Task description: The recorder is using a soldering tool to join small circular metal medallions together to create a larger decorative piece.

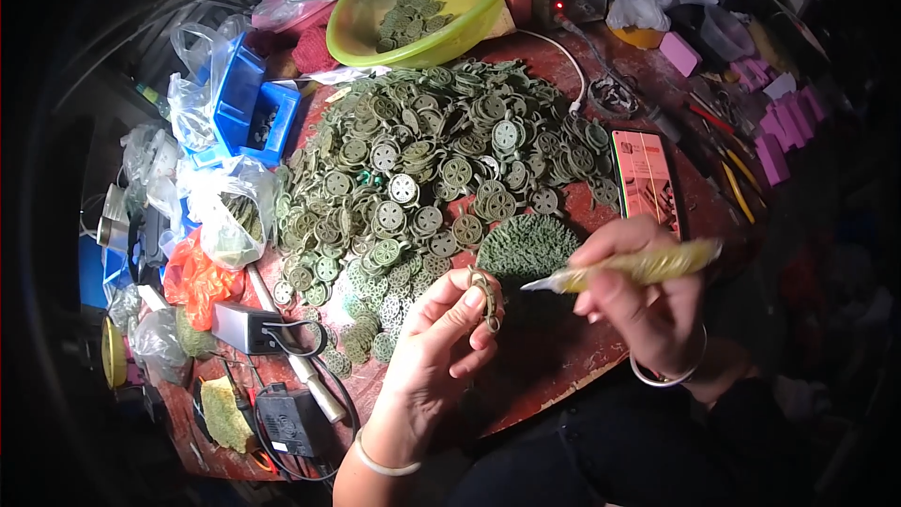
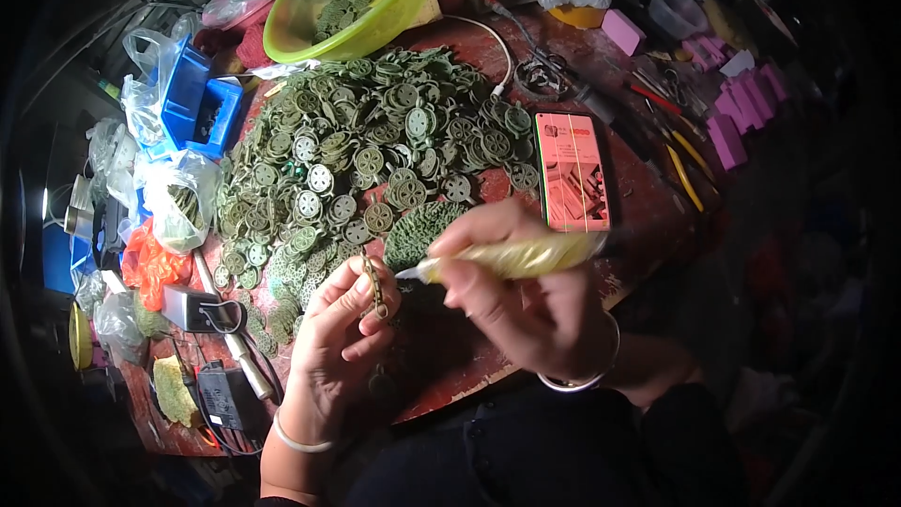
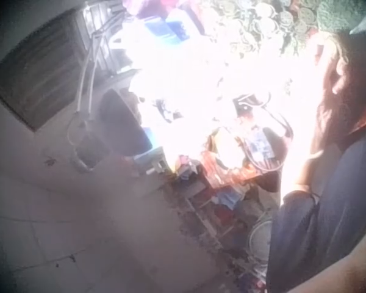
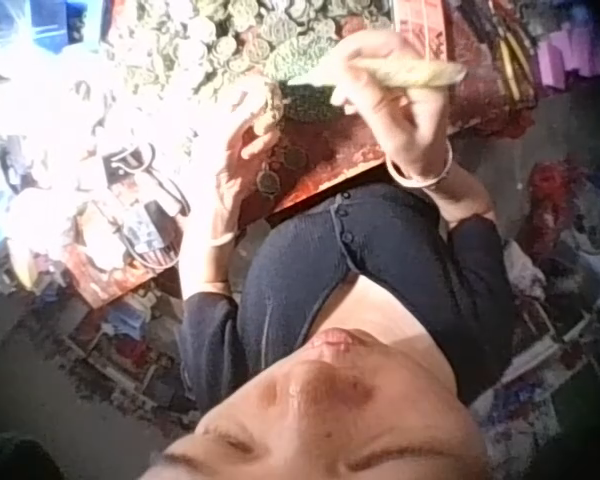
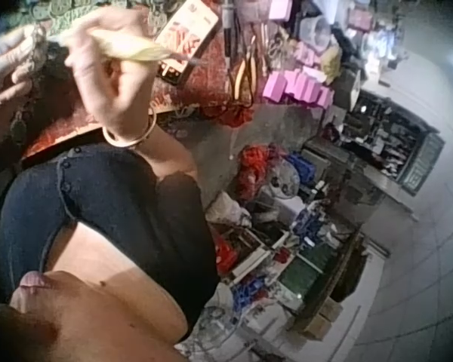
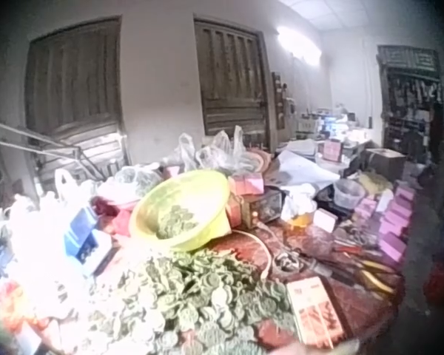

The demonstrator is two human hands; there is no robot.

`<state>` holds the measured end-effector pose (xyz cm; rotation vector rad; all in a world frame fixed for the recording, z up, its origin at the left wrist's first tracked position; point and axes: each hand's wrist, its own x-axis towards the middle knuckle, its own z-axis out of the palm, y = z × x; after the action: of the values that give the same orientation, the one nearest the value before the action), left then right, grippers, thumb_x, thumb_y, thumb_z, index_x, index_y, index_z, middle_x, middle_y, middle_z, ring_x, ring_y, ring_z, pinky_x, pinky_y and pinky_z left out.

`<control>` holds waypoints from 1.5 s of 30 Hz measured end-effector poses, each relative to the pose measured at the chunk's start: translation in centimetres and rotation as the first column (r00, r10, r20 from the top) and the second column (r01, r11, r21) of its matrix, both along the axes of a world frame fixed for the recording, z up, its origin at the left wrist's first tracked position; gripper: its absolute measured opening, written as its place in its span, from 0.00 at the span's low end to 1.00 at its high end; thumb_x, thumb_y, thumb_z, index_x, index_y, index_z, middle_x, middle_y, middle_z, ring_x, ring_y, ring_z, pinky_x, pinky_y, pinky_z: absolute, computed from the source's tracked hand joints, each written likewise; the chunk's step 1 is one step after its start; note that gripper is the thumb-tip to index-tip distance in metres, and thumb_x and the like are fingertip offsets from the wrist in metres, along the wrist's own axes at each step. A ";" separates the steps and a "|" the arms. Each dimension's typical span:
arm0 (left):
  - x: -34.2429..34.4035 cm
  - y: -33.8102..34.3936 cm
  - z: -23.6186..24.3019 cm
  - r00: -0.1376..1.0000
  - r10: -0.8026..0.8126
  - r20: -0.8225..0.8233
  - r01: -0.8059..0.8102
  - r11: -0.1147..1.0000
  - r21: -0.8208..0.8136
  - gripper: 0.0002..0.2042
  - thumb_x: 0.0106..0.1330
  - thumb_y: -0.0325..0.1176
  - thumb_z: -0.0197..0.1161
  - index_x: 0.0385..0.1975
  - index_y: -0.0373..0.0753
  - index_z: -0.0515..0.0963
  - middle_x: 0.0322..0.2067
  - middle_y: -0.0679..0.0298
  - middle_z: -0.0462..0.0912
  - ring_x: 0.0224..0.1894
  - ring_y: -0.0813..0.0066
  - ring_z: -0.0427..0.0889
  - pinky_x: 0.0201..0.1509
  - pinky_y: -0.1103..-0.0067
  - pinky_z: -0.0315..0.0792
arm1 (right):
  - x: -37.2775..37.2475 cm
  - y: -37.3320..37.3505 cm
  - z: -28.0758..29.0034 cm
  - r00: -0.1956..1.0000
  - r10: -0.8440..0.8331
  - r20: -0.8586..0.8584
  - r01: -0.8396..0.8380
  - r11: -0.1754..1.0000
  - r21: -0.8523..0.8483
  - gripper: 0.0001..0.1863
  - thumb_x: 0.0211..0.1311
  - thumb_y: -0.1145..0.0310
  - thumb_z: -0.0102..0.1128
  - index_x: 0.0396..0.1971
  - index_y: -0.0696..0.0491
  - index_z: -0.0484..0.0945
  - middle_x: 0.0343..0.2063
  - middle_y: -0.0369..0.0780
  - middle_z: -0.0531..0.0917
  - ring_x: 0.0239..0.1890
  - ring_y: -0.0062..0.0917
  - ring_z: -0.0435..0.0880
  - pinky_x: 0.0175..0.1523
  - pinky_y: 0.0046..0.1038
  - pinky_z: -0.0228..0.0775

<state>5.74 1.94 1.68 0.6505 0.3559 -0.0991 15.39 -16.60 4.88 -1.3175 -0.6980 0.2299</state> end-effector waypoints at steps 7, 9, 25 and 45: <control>-0.1 0.2 -0.1 1.000 -0.018 0.015 0.018 0.998 -0.057 0.06 0.74 0.30 0.54 0.43 0.35 0.73 0.27 0.67 0.72 0.24 0.87 0.66 0.16 0.92 0.54 | -0.4 1.0 -1.2 0.980 0.070 0.184 -0.058 0.996 -0.072 0.07 0.64 0.77 0.62 0.41 0.61 0.78 0.34 0.41 0.83 0.31 0.21 0.83 0.35 0.22 0.73; -0.2 0.2 0.0 1.000 -0.016 0.000 0.016 0.999 -0.029 0.06 0.74 0.30 0.54 0.43 0.35 0.73 0.27 0.67 0.72 0.23 0.87 0.66 0.16 0.92 0.54 | -0.4 1.1 -1.2 0.982 0.064 0.179 -0.053 0.996 -0.066 0.07 0.64 0.76 0.62 0.41 0.61 0.78 0.34 0.41 0.83 0.30 0.21 0.84 0.34 0.22 0.73; -0.3 0.0 0.1 1.000 -0.026 -0.006 0.026 1.000 0.010 0.05 0.73 0.31 0.55 0.44 0.39 0.73 0.30 0.67 0.73 0.23 0.86 0.64 0.21 0.90 0.55 | 0.1 0.8 -0.6 0.971 0.096 0.219 -0.078 0.993 -0.092 0.07 0.65 0.76 0.60 0.41 0.61 0.77 0.36 0.43 0.82 0.33 0.26 0.85 0.36 0.25 0.75; -0.2 0.1 0.0 0.999 0.023 -0.027 -0.022 1.000 0.015 0.03 0.73 0.31 0.54 0.41 0.40 0.72 0.31 0.66 0.73 0.24 0.86 0.64 0.23 0.89 0.58 | 0.5 0.6 -0.8 0.899 0.122 0.420 -0.064 0.987 -0.151 0.11 0.60 0.76 0.66 0.42 0.58 0.78 0.34 0.41 0.81 0.31 0.31 0.84 0.33 0.27 0.75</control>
<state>5.59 2.05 1.70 0.6603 0.3904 -0.0840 15.89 -15.99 4.03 -1.4818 -1.1380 0.0608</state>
